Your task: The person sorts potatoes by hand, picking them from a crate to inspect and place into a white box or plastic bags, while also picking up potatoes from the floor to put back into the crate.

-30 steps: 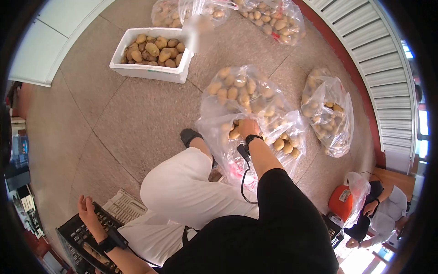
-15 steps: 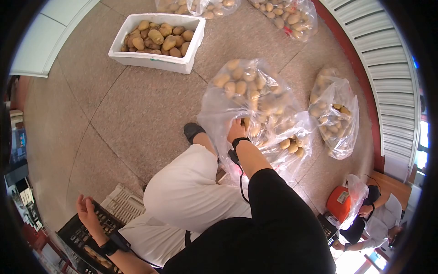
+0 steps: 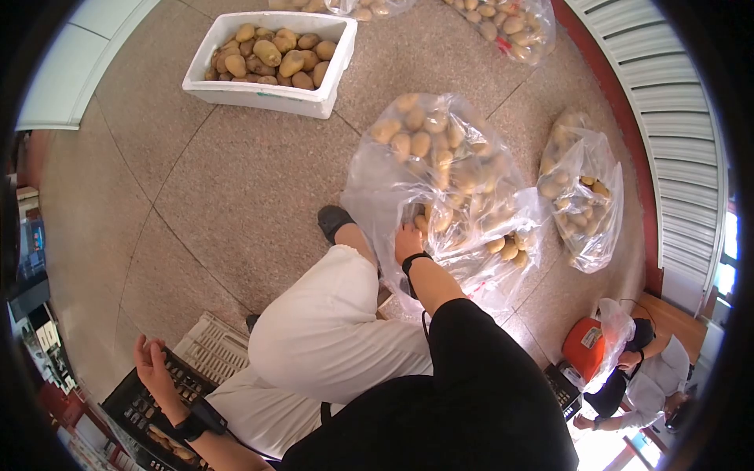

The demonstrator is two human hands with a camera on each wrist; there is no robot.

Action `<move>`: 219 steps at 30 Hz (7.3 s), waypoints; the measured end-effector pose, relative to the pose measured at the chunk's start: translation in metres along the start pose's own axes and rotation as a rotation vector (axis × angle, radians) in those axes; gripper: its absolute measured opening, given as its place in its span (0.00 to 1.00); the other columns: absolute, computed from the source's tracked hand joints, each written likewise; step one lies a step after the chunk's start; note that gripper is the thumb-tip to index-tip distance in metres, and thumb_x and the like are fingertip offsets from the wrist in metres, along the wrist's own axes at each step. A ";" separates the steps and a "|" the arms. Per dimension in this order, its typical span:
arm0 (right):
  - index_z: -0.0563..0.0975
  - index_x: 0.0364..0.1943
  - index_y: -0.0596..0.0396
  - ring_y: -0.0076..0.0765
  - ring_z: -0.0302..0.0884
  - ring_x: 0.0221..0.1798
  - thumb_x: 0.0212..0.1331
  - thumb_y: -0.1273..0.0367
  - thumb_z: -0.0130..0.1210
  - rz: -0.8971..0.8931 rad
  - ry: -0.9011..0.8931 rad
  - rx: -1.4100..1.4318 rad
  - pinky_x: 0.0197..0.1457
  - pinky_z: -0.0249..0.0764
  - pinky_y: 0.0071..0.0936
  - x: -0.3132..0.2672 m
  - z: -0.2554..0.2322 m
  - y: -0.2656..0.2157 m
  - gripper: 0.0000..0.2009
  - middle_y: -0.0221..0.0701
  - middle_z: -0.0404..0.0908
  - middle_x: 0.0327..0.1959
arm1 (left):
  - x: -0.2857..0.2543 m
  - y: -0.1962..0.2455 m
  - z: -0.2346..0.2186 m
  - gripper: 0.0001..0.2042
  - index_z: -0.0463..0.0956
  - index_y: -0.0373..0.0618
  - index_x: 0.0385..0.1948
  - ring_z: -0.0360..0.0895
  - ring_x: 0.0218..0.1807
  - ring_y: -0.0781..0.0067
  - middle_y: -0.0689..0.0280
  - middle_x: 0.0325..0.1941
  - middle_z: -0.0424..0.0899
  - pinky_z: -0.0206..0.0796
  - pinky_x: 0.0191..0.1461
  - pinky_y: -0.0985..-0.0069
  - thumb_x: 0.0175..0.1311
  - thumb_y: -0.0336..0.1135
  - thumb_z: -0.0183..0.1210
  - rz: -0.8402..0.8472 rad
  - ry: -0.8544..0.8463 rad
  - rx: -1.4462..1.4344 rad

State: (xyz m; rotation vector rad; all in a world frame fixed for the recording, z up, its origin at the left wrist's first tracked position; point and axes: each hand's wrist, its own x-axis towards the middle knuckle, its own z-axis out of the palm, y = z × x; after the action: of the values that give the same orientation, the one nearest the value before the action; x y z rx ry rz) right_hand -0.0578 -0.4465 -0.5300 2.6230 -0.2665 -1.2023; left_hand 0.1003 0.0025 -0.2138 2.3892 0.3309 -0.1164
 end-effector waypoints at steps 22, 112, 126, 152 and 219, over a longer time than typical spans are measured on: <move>0.76 0.38 0.55 0.50 0.77 0.41 0.45 0.60 0.52 0.164 -0.042 0.771 0.45 0.72 0.44 0.001 0.031 0.011 0.17 0.44 0.79 0.36 | -0.002 0.005 0.003 0.18 0.66 0.39 0.52 0.75 0.40 0.76 0.65 0.36 0.78 0.64 0.44 0.82 0.63 0.35 0.51 -0.030 -0.007 0.027; 0.65 0.49 0.57 0.52 0.75 0.40 0.47 0.75 0.48 0.136 0.245 0.760 0.41 0.72 0.42 -0.023 -0.002 0.022 0.20 0.45 0.70 0.45 | -0.009 0.010 -0.001 0.15 0.65 0.35 0.50 0.73 0.40 0.77 0.64 0.36 0.77 0.63 0.46 0.82 0.63 0.29 0.50 0.071 -0.062 0.000; 0.60 0.51 0.59 0.51 0.77 0.37 0.44 0.76 0.51 0.168 0.015 0.666 0.39 0.73 0.42 -0.022 -0.031 0.027 0.25 0.46 0.78 0.31 | -0.010 0.014 0.000 0.15 0.66 0.35 0.51 0.74 0.40 0.76 0.63 0.37 0.77 0.64 0.46 0.81 0.63 0.29 0.49 0.064 -0.058 0.039; 0.74 0.43 0.56 0.49 0.77 0.38 0.47 0.54 0.55 0.094 -0.110 0.974 0.45 0.72 0.37 -0.010 -0.005 0.044 0.23 0.45 0.78 0.37 | -0.021 0.032 -0.001 0.14 0.67 0.36 0.47 0.75 0.38 0.75 0.62 0.35 0.78 0.65 0.45 0.80 0.60 0.27 0.52 0.121 -0.019 -0.012; 0.72 0.38 0.57 0.26 0.74 0.41 0.54 0.74 0.51 -1.128 0.393 2.100 0.42 0.70 0.23 -0.203 -0.407 -0.108 0.08 0.31 0.76 0.38 | -0.030 0.013 -0.028 0.14 0.66 0.40 0.43 0.76 0.41 0.67 0.60 0.40 0.75 0.73 0.38 0.72 0.61 0.39 0.53 -0.049 -0.168 -1.311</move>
State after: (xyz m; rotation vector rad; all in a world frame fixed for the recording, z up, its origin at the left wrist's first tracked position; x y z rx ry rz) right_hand 0.1281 -0.2314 -0.1593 5.1646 0.4326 0.1155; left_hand 0.0743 0.0054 -0.1793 1.0668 0.2563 -0.0793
